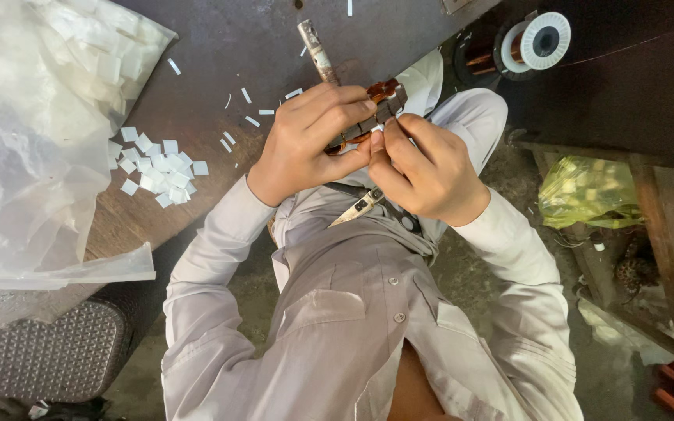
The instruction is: The person sits on the floor and inserts small white rectangular pieces into slots on a cylindrical copper-wound component. They repeatedly pick up pieces from a pile and place them into the component, occasionally rotating it to access different slots.
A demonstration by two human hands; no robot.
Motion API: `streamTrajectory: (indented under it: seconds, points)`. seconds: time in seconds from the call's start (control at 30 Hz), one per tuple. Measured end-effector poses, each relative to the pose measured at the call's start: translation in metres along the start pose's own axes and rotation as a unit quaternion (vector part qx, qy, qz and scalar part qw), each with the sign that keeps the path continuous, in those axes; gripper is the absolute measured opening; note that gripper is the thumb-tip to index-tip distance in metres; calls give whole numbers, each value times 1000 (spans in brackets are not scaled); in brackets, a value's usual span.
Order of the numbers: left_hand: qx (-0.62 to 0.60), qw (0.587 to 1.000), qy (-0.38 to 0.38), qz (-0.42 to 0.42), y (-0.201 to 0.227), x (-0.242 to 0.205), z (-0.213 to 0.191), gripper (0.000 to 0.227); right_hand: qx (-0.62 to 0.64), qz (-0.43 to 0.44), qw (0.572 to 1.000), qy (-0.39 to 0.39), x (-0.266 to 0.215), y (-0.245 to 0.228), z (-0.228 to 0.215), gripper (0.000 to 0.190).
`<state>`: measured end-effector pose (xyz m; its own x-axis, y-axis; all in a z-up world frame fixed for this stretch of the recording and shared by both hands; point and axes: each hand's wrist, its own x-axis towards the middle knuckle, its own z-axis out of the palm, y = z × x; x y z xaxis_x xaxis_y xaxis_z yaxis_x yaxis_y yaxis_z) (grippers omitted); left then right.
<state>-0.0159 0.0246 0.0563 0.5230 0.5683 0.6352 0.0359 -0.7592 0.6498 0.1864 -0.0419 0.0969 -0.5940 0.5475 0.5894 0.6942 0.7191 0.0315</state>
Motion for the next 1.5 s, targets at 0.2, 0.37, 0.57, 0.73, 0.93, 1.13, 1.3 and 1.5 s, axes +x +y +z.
streamTrajectory:
  seconds: [0.2, 0.37, 0.57, 0.73, 0.93, 1.13, 1.3, 1.5]
  points:
    - [-1, 998, 40, -44, 5, -1, 2, 39, 193, 215, 952, 103, -4, -10, 7, 16]
    - [3, 998, 40, -56, 11, -2, 4, 40, 399, 449, 780, 179, -8, -31, 8, 11]
    - [-8, 997, 13, -72, 17, 3, 1, 41, 283, 422, 844, 170, 1, -41, 8, 13]
    - [-33, 996, -32, -83, 24, 12, -5, 41, 204, 375, 888, 168, 6, -43, 7, 14]
    - [-34, 992, -73, -97, 23, 20, -10, 32, 198, 358, 892, 194, 5, -46, 15, 13]
    - [-8, 995, -41, -87, 24, 16, -2, 32, 163, 269, 934, 170, 1, -35, 18, 19]
    - [5, 996, -16, -83, 26, 7, 5, 33, 172, 227, 947, 148, -7, -24, 11, 22]
    - [46, 996, 19, -68, 29, 0, 15, 33, 114, 226, 953, 165, -11, -37, 14, 25]
